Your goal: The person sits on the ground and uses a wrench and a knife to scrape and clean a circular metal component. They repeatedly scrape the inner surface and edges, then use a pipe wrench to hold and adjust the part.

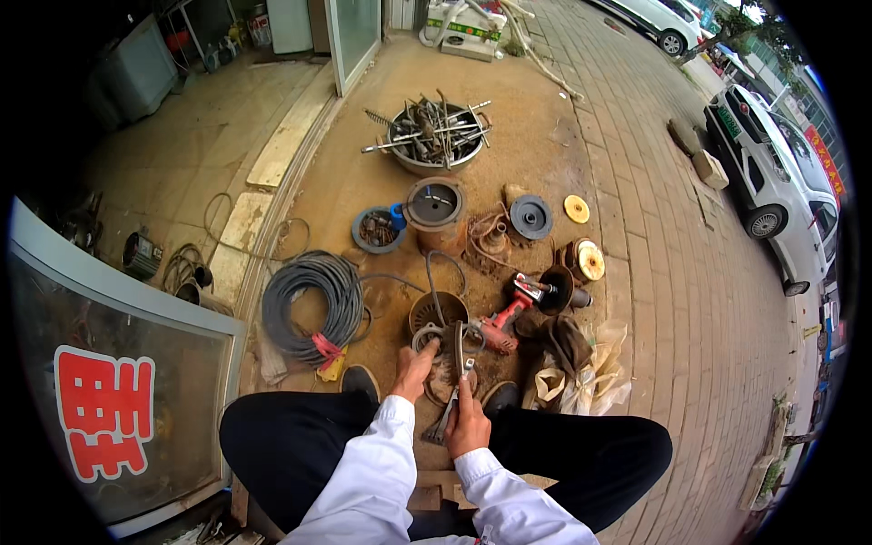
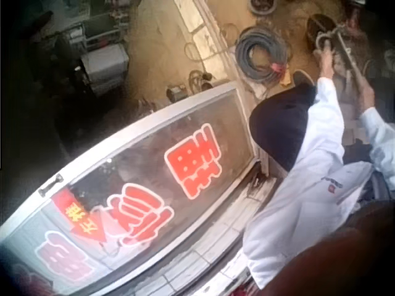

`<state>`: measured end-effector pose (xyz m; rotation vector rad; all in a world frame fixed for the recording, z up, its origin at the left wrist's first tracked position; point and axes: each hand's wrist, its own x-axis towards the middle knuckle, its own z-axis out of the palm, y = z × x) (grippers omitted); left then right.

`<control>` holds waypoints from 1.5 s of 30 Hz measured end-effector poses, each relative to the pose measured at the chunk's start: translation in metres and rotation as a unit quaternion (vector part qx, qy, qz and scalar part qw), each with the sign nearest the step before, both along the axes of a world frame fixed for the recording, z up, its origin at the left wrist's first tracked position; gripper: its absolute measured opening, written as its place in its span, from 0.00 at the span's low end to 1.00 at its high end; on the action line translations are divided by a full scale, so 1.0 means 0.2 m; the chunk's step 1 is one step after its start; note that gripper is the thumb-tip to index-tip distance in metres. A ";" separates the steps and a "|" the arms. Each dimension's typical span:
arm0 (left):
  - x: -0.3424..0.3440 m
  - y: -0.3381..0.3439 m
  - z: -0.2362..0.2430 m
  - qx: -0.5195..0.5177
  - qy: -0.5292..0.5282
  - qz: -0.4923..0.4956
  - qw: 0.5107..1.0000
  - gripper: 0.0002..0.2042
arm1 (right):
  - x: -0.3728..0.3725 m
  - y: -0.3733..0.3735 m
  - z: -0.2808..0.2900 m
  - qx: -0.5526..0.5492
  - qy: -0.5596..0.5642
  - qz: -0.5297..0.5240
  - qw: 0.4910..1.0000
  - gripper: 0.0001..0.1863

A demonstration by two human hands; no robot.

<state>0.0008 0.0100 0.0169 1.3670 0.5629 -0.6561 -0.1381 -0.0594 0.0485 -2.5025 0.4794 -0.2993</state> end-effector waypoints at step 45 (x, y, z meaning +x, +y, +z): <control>0.03 0.05 -0.07 0.042 -0.036 -0.017 0.998 0.15 | 0.12 -0.05 0.16 0.042 0.101 0.009 0.994 0.34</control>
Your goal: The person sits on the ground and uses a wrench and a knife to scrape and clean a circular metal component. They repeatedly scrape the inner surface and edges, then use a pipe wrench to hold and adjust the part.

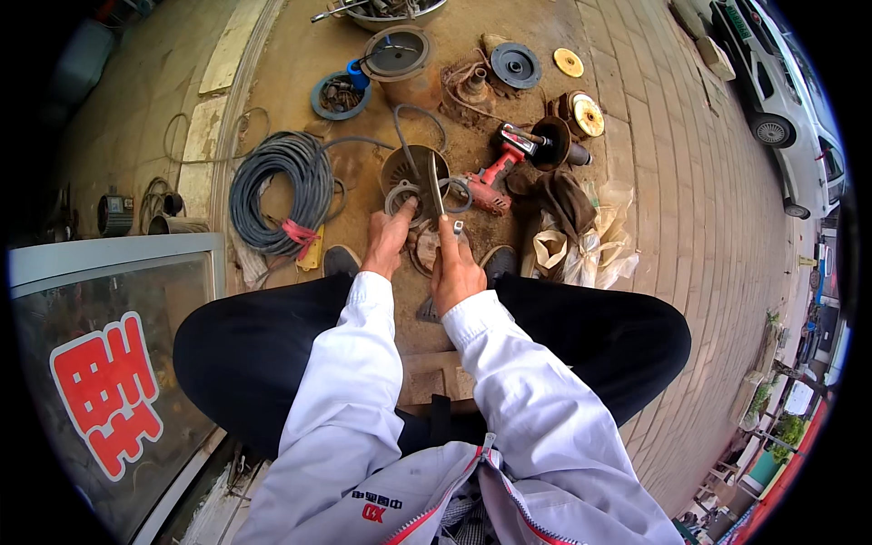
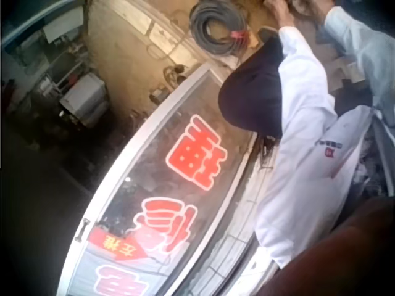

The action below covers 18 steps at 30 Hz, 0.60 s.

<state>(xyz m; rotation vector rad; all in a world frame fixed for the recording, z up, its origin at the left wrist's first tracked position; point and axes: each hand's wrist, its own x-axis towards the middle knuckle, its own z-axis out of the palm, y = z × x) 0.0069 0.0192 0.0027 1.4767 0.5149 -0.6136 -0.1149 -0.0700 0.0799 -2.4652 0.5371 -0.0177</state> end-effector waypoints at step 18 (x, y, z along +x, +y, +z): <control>0.00 0.00 0.07 0.006 0.037 -0.045 0.998 0.18 | 0.22 -0.04 -0.07 -0.026 -0.029 -0.017 0.999 0.34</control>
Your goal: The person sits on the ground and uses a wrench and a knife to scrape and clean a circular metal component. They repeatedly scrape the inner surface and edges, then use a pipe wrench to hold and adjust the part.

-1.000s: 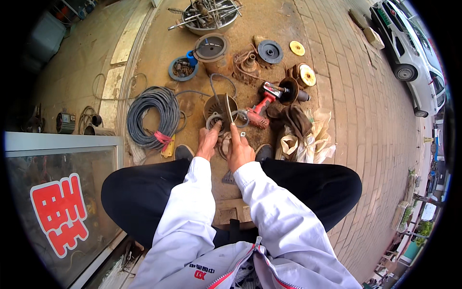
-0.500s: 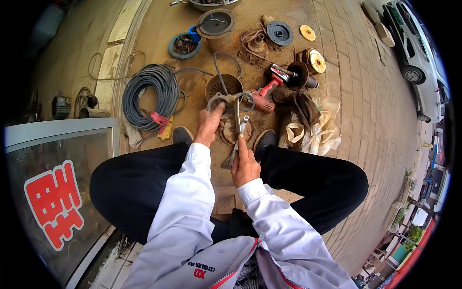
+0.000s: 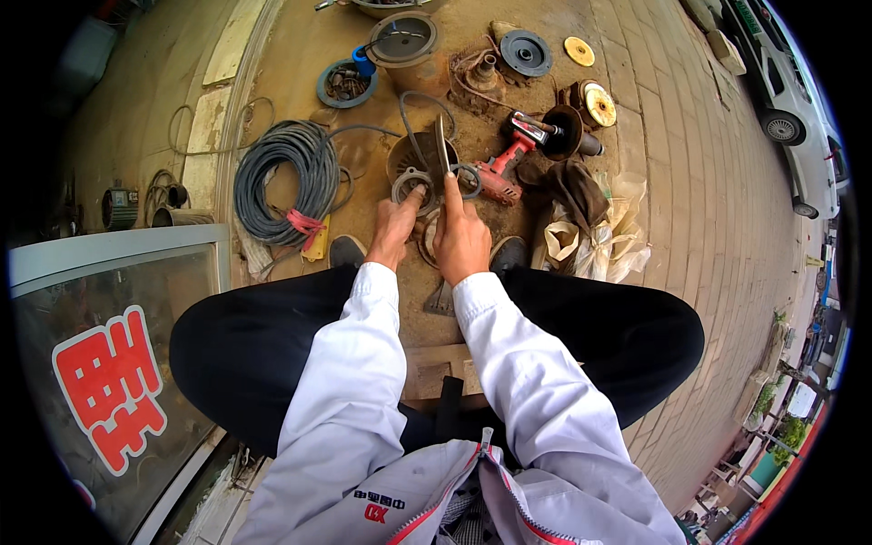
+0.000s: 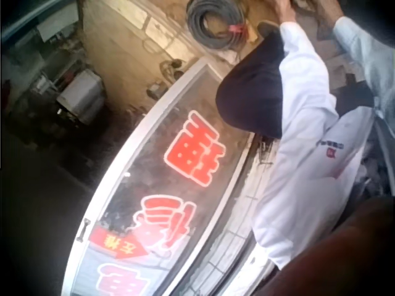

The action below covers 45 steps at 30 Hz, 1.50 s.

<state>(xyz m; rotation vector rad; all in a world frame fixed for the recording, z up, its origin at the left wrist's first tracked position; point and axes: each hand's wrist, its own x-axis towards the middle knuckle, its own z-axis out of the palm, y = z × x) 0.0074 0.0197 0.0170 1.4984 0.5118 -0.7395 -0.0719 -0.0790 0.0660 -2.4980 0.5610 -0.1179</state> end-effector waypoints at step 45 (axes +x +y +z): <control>0.02 0.02 0.00 0.005 -0.034 -0.030 0.999 0.21 | -0.06 -0.02 -0.03 -0.033 0.004 0.021 0.999 0.38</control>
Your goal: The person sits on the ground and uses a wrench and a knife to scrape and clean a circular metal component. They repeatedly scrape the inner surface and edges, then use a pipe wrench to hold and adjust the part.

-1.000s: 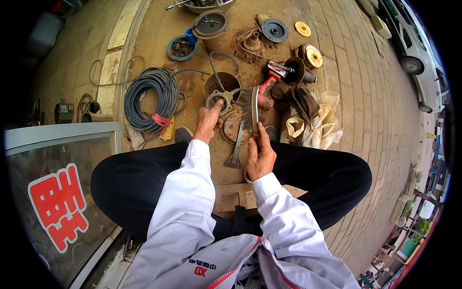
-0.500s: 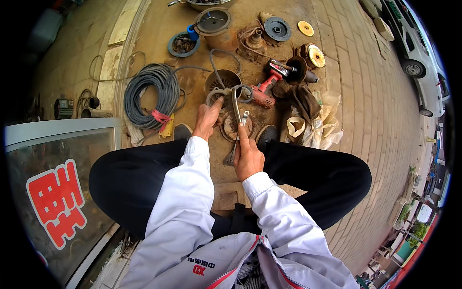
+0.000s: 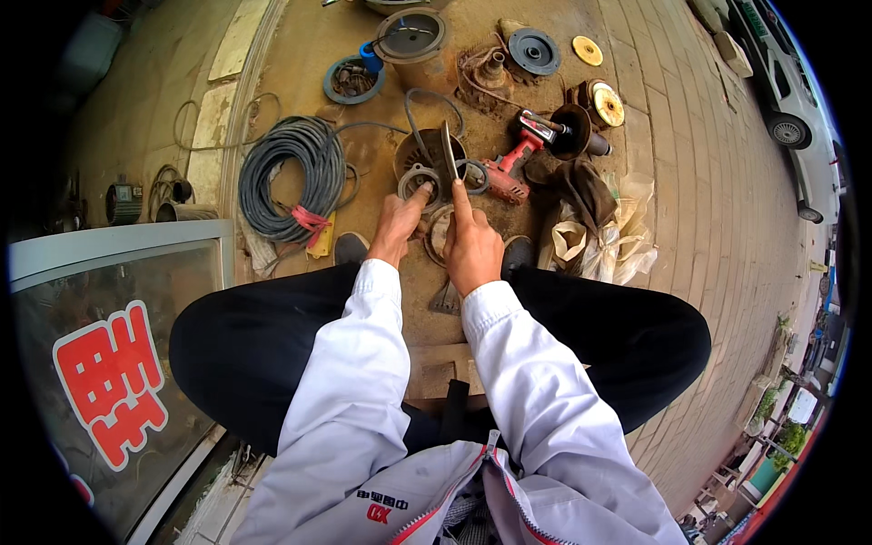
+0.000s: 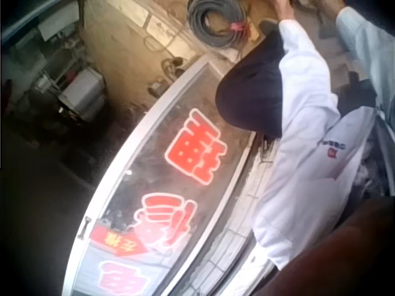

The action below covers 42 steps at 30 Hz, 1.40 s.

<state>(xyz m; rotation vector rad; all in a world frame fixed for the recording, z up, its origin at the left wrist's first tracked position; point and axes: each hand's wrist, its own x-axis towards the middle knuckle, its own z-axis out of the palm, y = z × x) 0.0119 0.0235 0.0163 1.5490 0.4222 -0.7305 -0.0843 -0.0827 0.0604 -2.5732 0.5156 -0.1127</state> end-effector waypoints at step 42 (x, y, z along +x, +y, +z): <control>-0.02 0.01 0.02 0.011 0.010 0.017 1.000 0.20 | -0.33 0.14 0.07 0.021 0.035 -0.028 0.999 0.38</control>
